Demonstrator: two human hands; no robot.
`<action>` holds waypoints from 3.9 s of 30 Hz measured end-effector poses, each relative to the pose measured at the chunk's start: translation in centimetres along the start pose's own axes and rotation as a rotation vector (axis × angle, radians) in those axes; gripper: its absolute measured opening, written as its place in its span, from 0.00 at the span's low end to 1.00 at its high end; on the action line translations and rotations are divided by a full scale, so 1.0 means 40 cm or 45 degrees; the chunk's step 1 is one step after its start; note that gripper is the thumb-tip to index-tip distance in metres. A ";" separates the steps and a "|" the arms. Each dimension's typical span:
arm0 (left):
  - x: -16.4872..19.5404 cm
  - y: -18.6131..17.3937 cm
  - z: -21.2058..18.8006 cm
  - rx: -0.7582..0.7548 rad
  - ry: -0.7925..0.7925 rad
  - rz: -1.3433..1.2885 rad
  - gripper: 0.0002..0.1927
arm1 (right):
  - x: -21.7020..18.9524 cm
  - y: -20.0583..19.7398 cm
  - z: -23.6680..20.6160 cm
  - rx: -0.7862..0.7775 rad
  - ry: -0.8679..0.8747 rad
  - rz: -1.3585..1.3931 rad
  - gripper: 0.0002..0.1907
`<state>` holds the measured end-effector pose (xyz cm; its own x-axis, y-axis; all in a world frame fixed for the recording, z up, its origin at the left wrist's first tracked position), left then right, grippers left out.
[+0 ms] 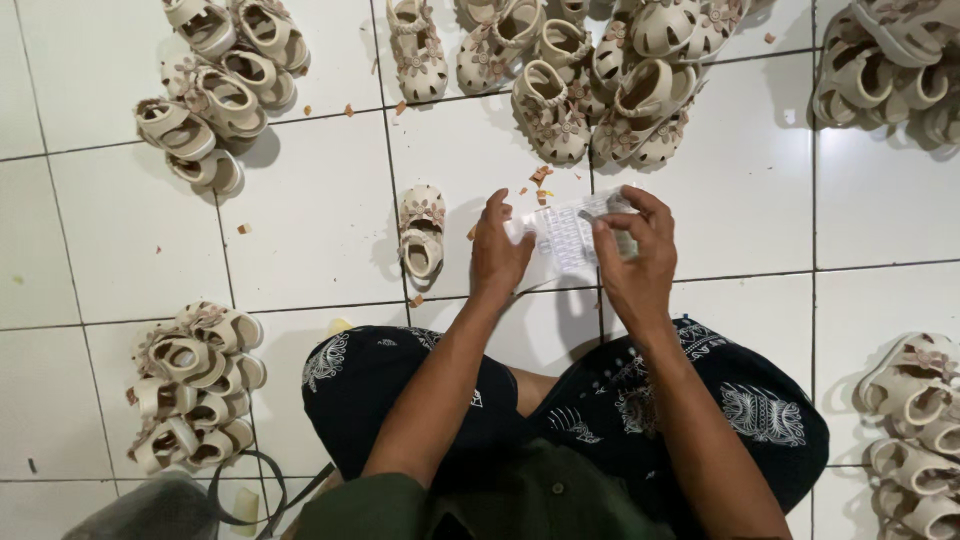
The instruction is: The person sits on the floor and repeatedly picks up individual sandals from surrounding piles. They turn each sandal over to inspect the sole and upper, then place it back down. The person also flips through a small notebook placed on the floor between the piles.
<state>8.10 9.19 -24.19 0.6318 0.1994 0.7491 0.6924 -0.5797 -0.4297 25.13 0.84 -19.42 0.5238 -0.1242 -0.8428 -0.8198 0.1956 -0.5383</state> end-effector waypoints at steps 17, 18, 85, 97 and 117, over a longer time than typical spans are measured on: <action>-0.086 -0.228 -0.140 0.132 -0.356 0.342 0.33 | -0.051 -0.008 -0.092 -0.072 0.038 0.240 0.17; -0.072 -0.223 -0.162 0.031 -0.371 0.201 0.32 | -0.053 0.000 -0.098 -0.080 0.078 0.272 0.19; 0.069 0.096 -0.553 -0.863 0.538 -1.722 0.36 | -0.379 -0.090 -0.450 -0.271 -0.034 -0.637 0.13; 0.051 0.098 -0.548 -0.702 0.524 -1.611 0.38 | -0.362 -0.063 -0.450 -0.170 -0.048 -0.638 0.08; 0.037 0.105 -0.548 -0.919 0.612 -1.779 0.38 | -0.435 -0.135 -0.577 -0.128 -0.375 -0.603 0.23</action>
<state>4.31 -10.27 -13.86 -0.5600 0.6838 0.4678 0.2152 -0.4252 0.8791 15.11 -20.52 -1.85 0.8706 0.1039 -0.4810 -0.4898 0.0892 -0.8673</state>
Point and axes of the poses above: each hand's wrist, its own z-axis towards the middle knuckle, its own y-axis out of the palm, x = y × z, the point moved 5 cm from there along z, towards the middle knuckle, and after that the axes turned 15 degrees about -x, right-handed, at the moved point
